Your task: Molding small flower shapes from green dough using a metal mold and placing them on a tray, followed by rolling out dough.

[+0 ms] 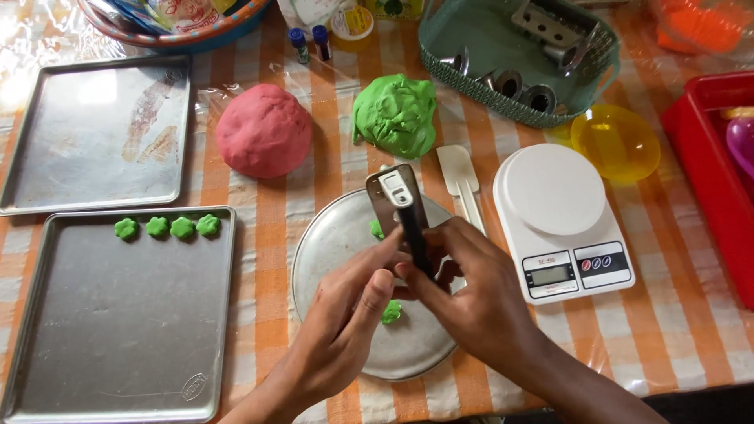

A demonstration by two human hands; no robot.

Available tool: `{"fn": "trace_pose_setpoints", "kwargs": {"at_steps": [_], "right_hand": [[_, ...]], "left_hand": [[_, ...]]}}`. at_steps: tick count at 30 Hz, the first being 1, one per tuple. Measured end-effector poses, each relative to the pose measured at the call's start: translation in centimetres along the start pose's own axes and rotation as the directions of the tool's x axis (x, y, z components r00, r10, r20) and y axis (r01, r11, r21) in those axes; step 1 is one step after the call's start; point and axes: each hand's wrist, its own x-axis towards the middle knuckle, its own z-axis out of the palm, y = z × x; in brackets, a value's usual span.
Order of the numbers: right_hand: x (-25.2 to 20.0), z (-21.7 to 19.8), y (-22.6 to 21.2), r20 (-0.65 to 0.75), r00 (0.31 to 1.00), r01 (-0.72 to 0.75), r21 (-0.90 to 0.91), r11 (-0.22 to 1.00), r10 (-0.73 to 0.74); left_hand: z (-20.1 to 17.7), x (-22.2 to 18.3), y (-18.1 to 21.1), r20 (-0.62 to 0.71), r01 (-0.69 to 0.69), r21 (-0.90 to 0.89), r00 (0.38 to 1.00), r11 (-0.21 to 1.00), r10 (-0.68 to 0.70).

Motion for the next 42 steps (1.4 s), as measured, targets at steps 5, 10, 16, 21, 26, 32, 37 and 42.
{"fn": "trace_pose_setpoints", "kwargs": {"at_steps": [5,10,16,21,26,32,37,42], "right_hand": [[2.0,-2.4,1.2,-0.064,0.997,-0.044,-0.046,0.998,0.041],[5.5,-4.4,5.5,-0.170,0.985,-0.031,-0.349,0.937,-0.031],[10.5,-2.7,11.1,-0.190,0.982,-0.100,-0.512,0.853,0.001],[12.0,-0.7,13.1,-0.204,0.975,-0.049,-0.596,0.801,-0.092],[11.9,-0.5,13.5,-0.227,0.972,-0.098,-0.627,0.773,-0.061],[10.2,-1.1,10.7,-0.186,0.982,-0.124,-0.721,0.682,-0.018],[7.5,-1.2,5.7,-0.128,0.988,-0.030,-0.720,0.693,-0.090],[5.2,0.3,2.5,0.182,0.983,0.082,-0.502,0.861,0.012]], "left_hand": [[-0.8,-0.3,-0.3,-0.067,-0.141,0.296,0.984,0.945,0.168],[-3.0,-2.2,-2.9,-0.131,-0.051,0.644,0.976,0.763,0.176],[-4.0,-3.0,-4.4,-0.169,0.418,0.754,0.869,0.508,-0.464],[-3.8,-3.3,-7.3,-0.029,0.166,0.850,0.962,0.499,-0.270],[-3.8,-3.0,-7.6,-0.037,0.181,0.848,0.958,0.499,-0.284],[-3.9,-3.1,-7.7,-0.045,0.148,0.830,0.979,0.538,-0.199],[-3.7,-2.9,-7.0,0.006,0.088,0.853,0.984,0.515,-0.178],[-3.8,-2.7,-7.2,0.019,0.104,0.861,0.971,0.497,-0.237]]}}
